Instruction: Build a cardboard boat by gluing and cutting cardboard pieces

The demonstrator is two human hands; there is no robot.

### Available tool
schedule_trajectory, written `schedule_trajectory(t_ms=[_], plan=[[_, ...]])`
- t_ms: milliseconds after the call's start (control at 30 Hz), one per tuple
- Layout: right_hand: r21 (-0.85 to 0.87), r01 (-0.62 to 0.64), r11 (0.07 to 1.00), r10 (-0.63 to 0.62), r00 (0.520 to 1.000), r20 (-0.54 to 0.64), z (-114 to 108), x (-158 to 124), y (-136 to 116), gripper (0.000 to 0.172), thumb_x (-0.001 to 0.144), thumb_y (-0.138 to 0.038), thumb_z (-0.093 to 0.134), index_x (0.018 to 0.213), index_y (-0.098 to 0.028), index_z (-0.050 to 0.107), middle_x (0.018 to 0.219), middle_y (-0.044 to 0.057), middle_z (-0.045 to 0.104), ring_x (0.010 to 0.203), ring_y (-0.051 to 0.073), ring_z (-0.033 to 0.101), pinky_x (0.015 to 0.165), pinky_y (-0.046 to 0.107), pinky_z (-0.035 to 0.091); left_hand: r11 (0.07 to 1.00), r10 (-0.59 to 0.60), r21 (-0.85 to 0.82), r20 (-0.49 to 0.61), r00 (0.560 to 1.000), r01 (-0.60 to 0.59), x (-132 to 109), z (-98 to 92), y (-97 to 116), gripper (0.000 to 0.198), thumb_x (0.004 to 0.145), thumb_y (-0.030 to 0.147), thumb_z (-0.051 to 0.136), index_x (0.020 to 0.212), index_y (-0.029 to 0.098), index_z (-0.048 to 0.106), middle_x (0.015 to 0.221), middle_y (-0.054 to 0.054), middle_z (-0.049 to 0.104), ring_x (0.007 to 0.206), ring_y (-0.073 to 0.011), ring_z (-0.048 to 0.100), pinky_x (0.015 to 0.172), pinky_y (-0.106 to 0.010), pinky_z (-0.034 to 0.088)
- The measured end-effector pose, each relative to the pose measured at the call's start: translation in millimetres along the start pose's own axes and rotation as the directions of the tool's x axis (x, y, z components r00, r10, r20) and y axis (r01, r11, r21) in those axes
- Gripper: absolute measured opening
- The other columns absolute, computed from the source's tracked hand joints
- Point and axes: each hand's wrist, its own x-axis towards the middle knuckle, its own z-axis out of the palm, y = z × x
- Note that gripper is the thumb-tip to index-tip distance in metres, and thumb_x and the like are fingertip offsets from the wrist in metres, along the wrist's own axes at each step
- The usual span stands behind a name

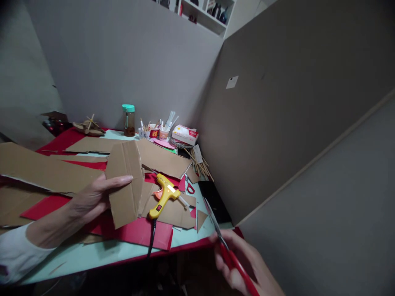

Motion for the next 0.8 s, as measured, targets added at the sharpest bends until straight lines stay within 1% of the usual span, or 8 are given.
schedule_trajectory(t_ms=[100, 167, 233, 267, 300, 467, 667, 800], plan=[[-0.092, 0.075, 0.993, -0.067, 0.994, 0.087, 30.3, 28.8, -40.6, 0.066, 0.074, -0.067, 0.073, 0.126, -0.03, 0.057, 0.095, 0.005, 0.062, 0.081, 0.021, 0.06, 0.073, 0.034, 0.05, 1.0, -0.022, -0.005, 0.008, 1.0, 0.022, -0.7, 1.1, 1.1, 0.04, 0.065, 0.013, 0.086, 0.103, 0.017, 0.072, 0.083, -0.005, 0.079, 0.069, -0.0215, 0.074, 0.057, -0.028, 0.064], [-0.248, 0.153, 0.957, -0.119, 0.982, 0.149, 48.9, 47.5, -62.9, 0.061, 0.075, -0.059, 0.074, 0.124, -0.029, 0.055, 0.102, 0.004, 0.061, 0.09, 0.023, 0.057, 0.081, 0.036, 0.048, 1.0, -0.013, -0.009, 0.01, 1.0, 0.013, -1.7, 2.4, 2.3, 0.039, 0.065, 0.013, 0.086, 0.102, 0.017, 0.073, 0.082, -0.005, 0.079, 0.069, -0.0213, 0.074, 0.058, -0.028, 0.064], [-0.409, 0.19, 0.893, -0.137, 0.978, 0.155, 64.2, 63.8, -79.9, 0.046, 0.078, -0.053, 0.072, 0.114, -0.028, 0.057, 0.101, 0.003, 0.061, 0.092, 0.024, 0.055, 0.083, 0.037, 0.045, 1.0, 0.012, -0.01, 0.005, 1.0, -0.012, -3.3, 3.4, 3.5, 0.037, 0.066, 0.011, 0.085, 0.1, 0.017, 0.074, 0.083, -0.004, 0.08, 0.069, -0.0206, 0.074, 0.059, -0.027, 0.065], [-0.46, 0.194, 0.866, -0.136, 0.978, 0.157, 70.5, 71.1, -86.4, 0.044, 0.08, -0.054, 0.069, 0.111, -0.027, 0.057, 0.099, 0.003, 0.06, 0.09, 0.023, 0.054, 0.081, 0.038, 0.044, 1.0, 0.022, -0.007, 0.002, 1.0, -0.022, -4.2, 3.6, 4.0, 0.036, 0.066, 0.011, 0.084, 0.1, 0.017, 0.074, 0.082, -0.004, 0.08, 0.069, -0.0203, 0.074, 0.06, -0.027, 0.065], [-0.492, 0.2, 0.847, -0.15, 0.979, 0.141, 76.0, 77.9, -91.8, 0.047, 0.079, -0.056, 0.069, 0.113, -0.026, 0.055, 0.101, 0.003, 0.06, 0.09, 0.024, 0.054, 0.082, 0.038, 0.044, 1.0, 0.029, -0.004, -0.002, 1.0, -0.029, -5.0, 3.6, 4.3, 0.036, 0.067, 0.01, 0.084, 0.101, 0.017, 0.073, 0.082, -0.004, 0.08, 0.069, -0.0201, 0.074, 0.06, -0.027, 0.065], [-0.579, 0.277, 0.767, -0.19, 0.96, 0.208, 96.3, 106.0, -109.4, 0.039, 0.083, -0.055, 0.068, 0.104, -0.024, 0.055, 0.091, 0.0, 0.059, 0.08, 0.019, 0.051, 0.074, 0.032, 0.039, 1.0, 0.028, 0.011, 0.038, 0.999, -0.029, -6.5, 2.4, 2.9, 0.037, 0.07, 0.013, 0.083, 0.106, 0.02, 0.073, 0.09, -0.004, 0.081, 0.075, -0.022, 0.075, 0.066, -0.031, 0.066], [-0.519, 0.374, 0.769, -0.258, 0.924, 0.283, 107.4, 127.1, -117.3, 0.042, 0.086, -0.056, 0.069, 0.108, -0.022, 0.056, 0.096, 0.0, 0.063, 0.081, 0.017, 0.054, 0.074, 0.03, 0.04, 1.0, 0.005, 0.0, 0.035, 0.999, -0.005, -4.7, 3.0, 3.7, 0.026, 0.067, 0.012, 0.084, 0.092, 0.017, 0.077, 0.088, -0.005, 0.082, 0.078, -0.021, 0.076, 0.067, -0.025, 0.064], [-0.499, 0.416, 0.76, -0.299, 0.906, 0.3, 108.0, 133.5, -113.3, 0.034, 0.09, -0.052, 0.066, 0.101, -0.021, 0.059, 0.091, 0.0, 0.064, 0.079, 0.016, 0.056, 0.073, 0.028, 0.041, 1.0, 0.002, -0.007, 0.011, 1.0, -0.002, -2.5, 0.1, 3.7, 0.025, 0.065, 0.014, 0.086, 0.089, 0.018, 0.079, 0.087, -0.005, 0.082, 0.079, -0.0209, 0.076, 0.065, -0.022, 0.063]])
